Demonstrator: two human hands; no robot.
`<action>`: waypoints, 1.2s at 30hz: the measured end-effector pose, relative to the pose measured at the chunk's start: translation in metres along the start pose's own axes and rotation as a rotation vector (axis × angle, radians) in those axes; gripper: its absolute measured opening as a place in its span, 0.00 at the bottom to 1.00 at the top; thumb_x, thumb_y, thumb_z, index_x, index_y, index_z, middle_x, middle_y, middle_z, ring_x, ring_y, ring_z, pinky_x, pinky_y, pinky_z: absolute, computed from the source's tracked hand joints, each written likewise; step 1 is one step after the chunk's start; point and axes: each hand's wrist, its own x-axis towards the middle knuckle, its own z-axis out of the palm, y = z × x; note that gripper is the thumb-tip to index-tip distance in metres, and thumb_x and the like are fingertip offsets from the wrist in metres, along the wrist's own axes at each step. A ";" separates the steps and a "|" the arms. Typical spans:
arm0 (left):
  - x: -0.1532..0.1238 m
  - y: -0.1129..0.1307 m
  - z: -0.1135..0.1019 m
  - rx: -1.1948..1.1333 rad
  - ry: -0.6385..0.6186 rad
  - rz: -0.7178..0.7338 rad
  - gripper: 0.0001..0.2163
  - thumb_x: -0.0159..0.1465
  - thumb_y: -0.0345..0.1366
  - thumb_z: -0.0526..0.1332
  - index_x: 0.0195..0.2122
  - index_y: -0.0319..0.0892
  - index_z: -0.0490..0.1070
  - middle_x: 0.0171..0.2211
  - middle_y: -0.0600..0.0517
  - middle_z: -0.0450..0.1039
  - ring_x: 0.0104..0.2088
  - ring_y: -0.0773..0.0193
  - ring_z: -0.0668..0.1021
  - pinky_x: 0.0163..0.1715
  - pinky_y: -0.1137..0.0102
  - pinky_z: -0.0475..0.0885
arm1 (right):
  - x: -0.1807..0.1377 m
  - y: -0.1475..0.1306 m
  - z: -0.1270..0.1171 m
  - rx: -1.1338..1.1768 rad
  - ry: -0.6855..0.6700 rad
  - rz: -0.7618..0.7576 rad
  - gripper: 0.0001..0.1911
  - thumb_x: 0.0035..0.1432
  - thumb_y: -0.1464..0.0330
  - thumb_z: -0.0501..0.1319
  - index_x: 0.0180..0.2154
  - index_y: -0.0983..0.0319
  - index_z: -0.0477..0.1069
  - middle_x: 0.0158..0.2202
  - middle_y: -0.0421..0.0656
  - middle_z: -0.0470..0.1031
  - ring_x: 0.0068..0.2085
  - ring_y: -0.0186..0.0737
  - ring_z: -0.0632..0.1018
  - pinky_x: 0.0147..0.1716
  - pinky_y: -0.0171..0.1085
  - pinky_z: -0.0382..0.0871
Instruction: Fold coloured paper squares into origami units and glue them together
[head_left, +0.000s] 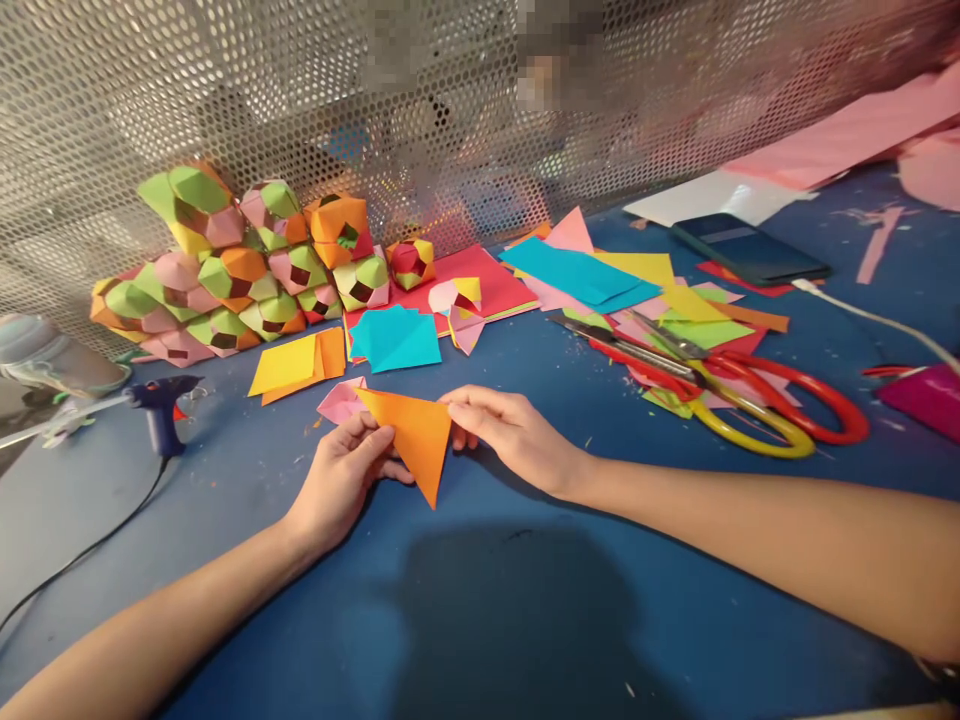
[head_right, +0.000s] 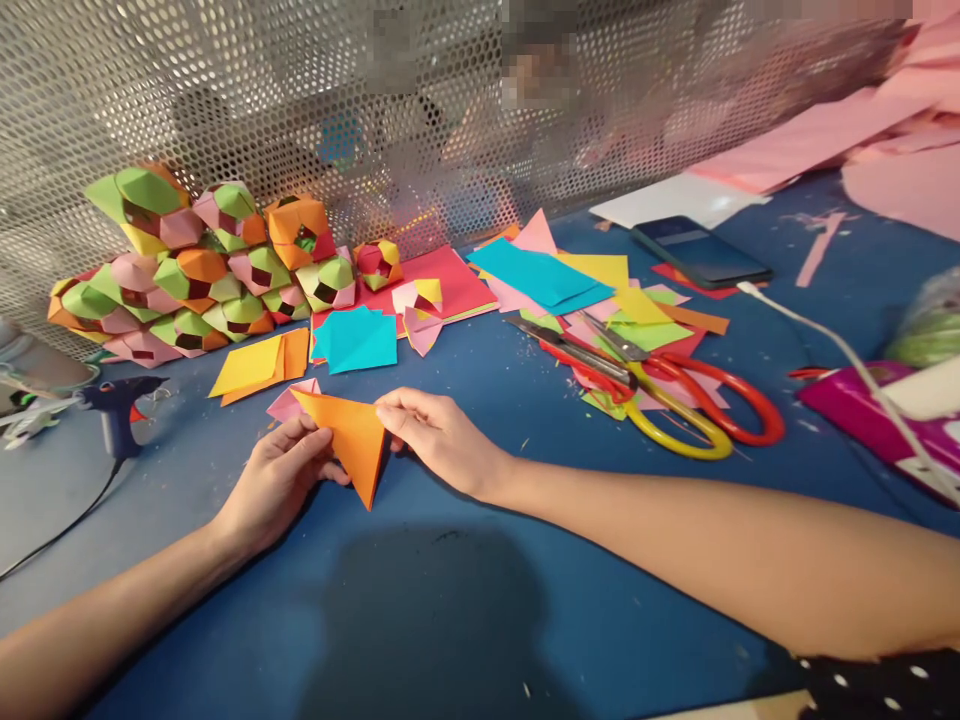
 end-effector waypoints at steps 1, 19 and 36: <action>0.000 -0.001 0.000 -0.009 -0.001 -0.003 0.06 0.59 0.33 0.62 0.35 0.37 0.69 0.30 0.52 0.72 0.28 0.67 0.76 0.27 0.71 0.77 | 0.000 0.000 0.000 -0.005 0.008 0.000 0.14 0.62 0.59 0.52 0.37 0.62 0.69 0.27 0.39 0.68 0.31 0.33 0.70 0.32 0.33 0.62; 0.011 -0.004 0.004 -0.067 -0.161 0.020 0.06 0.60 0.31 0.59 0.38 0.37 0.69 0.32 0.50 0.74 0.30 0.65 0.78 0.30 0.69 0.76 | -0.005 -0.002 0.003 -0.186 -0.015 -0.166 0.14 0.60 0.58 0.54 0.32 0.62 0.70 0.28 0.39 0.68 0.30 0.32 0.67 0.29 0.32 0.61; 0.002 -0.005 0.011 -0.076 -0.142 0.127 0.09 0.63 0.40 0.58 0.40 0.41 0.63 0.40 0.50 0.71 0.38 0.62 0.77 0.41 0.62 0.73 | -0.003 0.003 0.008 -0.361 0.196 -0.192 0.12 0.53 0.62 0.61 0.24 0.62 0.65 0.22 0.37 0.66 0.25 0.31 0.66 0.23 0.31 0.60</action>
